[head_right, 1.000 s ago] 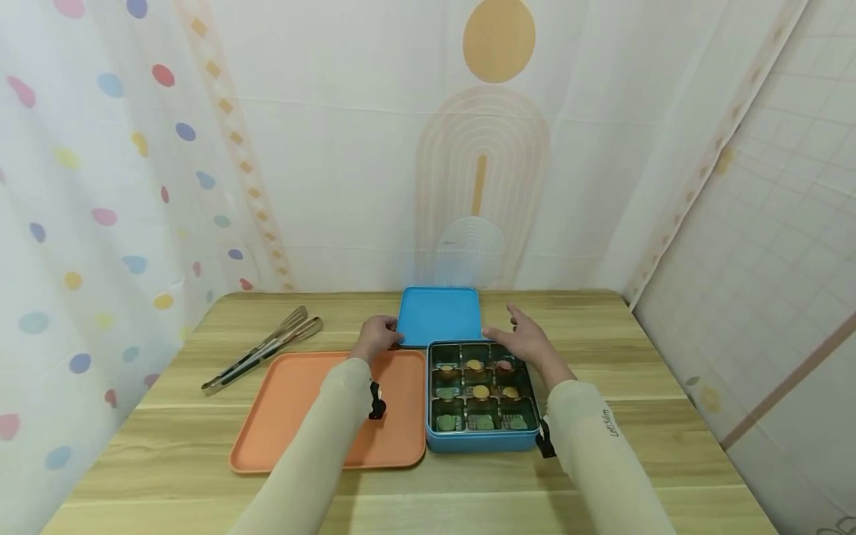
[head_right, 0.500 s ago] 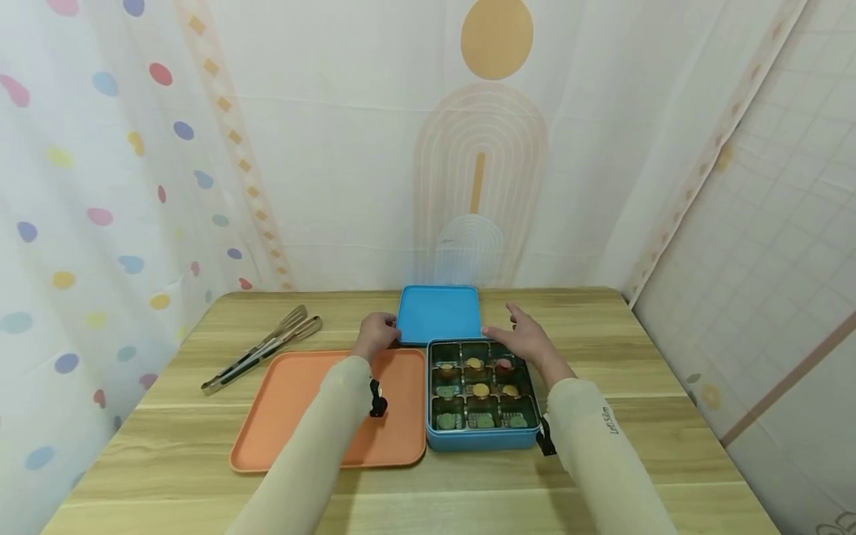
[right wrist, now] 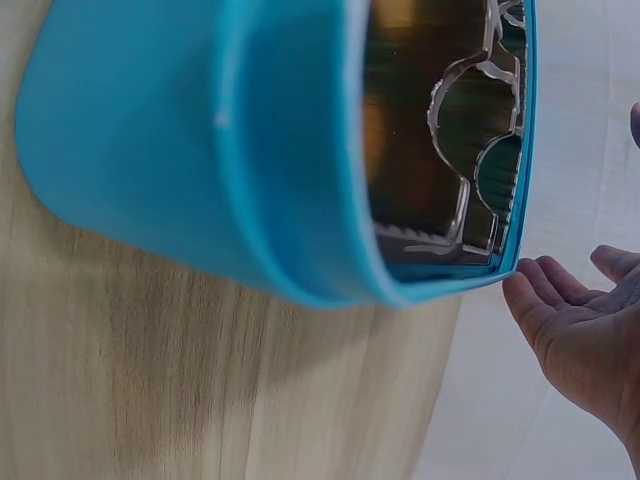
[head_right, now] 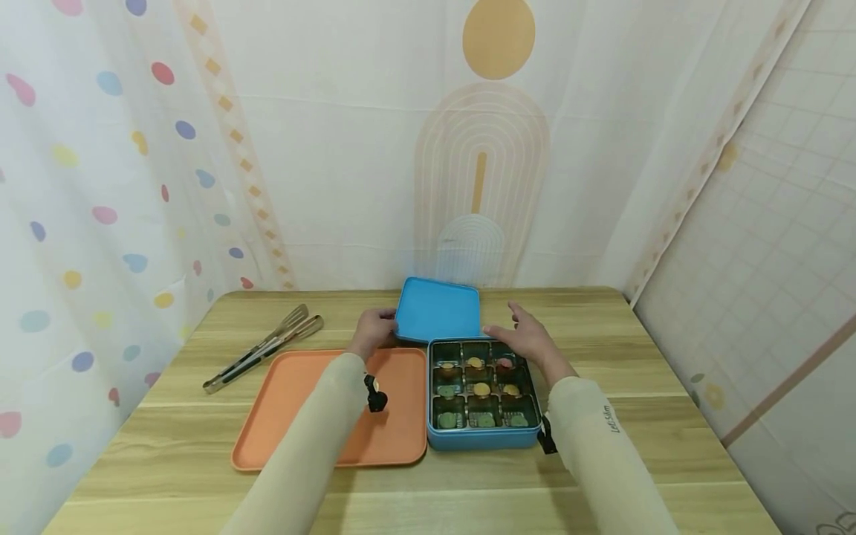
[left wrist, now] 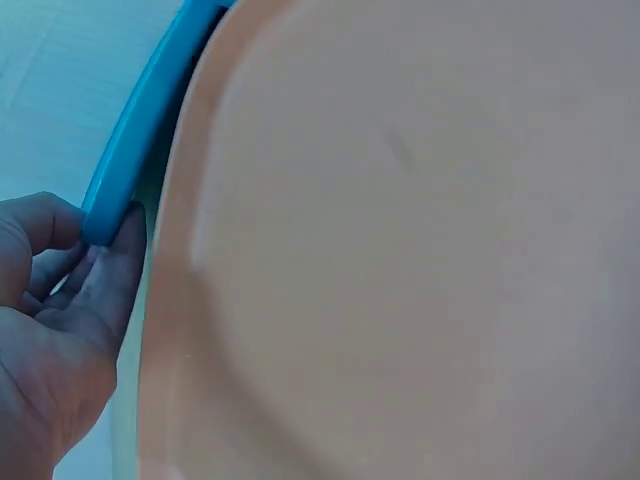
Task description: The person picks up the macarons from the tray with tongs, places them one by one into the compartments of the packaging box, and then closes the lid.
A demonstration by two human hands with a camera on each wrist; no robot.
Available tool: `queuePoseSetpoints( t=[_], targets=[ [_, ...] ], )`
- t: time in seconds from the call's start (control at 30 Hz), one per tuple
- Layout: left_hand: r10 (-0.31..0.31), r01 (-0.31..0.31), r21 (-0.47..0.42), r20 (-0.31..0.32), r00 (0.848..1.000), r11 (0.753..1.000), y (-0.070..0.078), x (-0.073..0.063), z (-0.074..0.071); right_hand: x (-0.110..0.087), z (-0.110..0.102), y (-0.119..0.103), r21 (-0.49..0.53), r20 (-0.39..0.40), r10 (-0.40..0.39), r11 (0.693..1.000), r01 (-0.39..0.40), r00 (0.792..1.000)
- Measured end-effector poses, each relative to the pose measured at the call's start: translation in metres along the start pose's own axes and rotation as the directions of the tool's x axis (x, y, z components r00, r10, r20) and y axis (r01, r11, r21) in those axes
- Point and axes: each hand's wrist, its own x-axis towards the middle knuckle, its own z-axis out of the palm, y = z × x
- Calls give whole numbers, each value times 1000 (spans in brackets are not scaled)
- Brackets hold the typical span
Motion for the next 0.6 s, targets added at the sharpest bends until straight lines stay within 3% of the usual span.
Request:
queuePoseSetpoints(
  t=[0.17, 0.6],
  targets=[
    [-15, 22, -171, 40, 999, 985, 6, -1, -2, 2, 2, 0, 4, 10, -6, 1000, 6, 1000],
    [4, 27, -393, 76, 997, 919, 17, -1, -16, 8, 5, -8, -3, 12, 18, 1000, -18, 1000]
  ],
)
